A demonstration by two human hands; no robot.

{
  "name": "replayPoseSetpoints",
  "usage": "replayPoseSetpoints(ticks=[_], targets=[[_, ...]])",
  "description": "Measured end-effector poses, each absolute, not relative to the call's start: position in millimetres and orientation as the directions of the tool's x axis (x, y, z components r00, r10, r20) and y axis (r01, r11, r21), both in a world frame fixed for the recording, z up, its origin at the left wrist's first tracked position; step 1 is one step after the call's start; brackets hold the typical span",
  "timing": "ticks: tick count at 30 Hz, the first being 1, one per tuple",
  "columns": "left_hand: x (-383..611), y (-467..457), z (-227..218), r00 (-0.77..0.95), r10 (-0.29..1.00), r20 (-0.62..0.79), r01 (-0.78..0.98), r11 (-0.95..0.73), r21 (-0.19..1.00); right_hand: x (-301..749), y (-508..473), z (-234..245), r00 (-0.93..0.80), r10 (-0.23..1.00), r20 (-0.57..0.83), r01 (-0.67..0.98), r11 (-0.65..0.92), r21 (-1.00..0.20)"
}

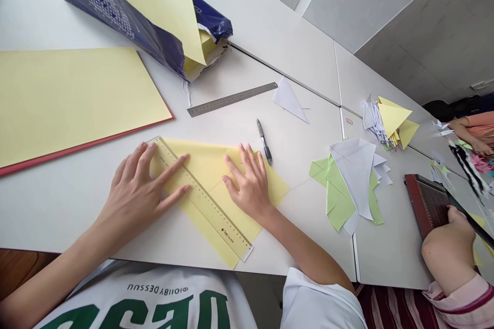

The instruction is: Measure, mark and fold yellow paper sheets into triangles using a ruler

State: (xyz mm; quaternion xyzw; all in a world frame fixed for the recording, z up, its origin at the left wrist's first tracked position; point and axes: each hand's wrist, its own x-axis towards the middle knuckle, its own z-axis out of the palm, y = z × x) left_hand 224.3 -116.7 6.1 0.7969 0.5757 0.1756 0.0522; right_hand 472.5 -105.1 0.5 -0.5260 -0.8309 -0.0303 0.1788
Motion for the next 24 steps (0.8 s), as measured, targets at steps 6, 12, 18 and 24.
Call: replayPoseSetpoints(ticks=[6, 12, 18, 24], targets=[[225, -116, 6, 0.27, 0.936, 0.224, 0.894, -0.33, 0.303, 468, -105, 6, -0.586, 0.78, 0.219, 0.775, 0.618, -0.131], [228, -116, 14, 0.261, 0.953, 0.151, 0.891, -0.298, 0.342, 471, -101, 8, -0.614, 0.774, 0.155, 0.763, 0.632, -0.136], [235, -117, 25, 0.272, 0.958, 0.087, 0.9, -0.285, 0.328, 474, -99, 13, -0.62, 0.771, 0.149, 0.756, 0.637, -0.152], [243, -117, 28, 0.247, 0.967, 0.062, 0.89, -0.252, 0.38, 476, -98, 16, -0.636, 0.759, 0.139, 0.747, 0.65, -0.14]])
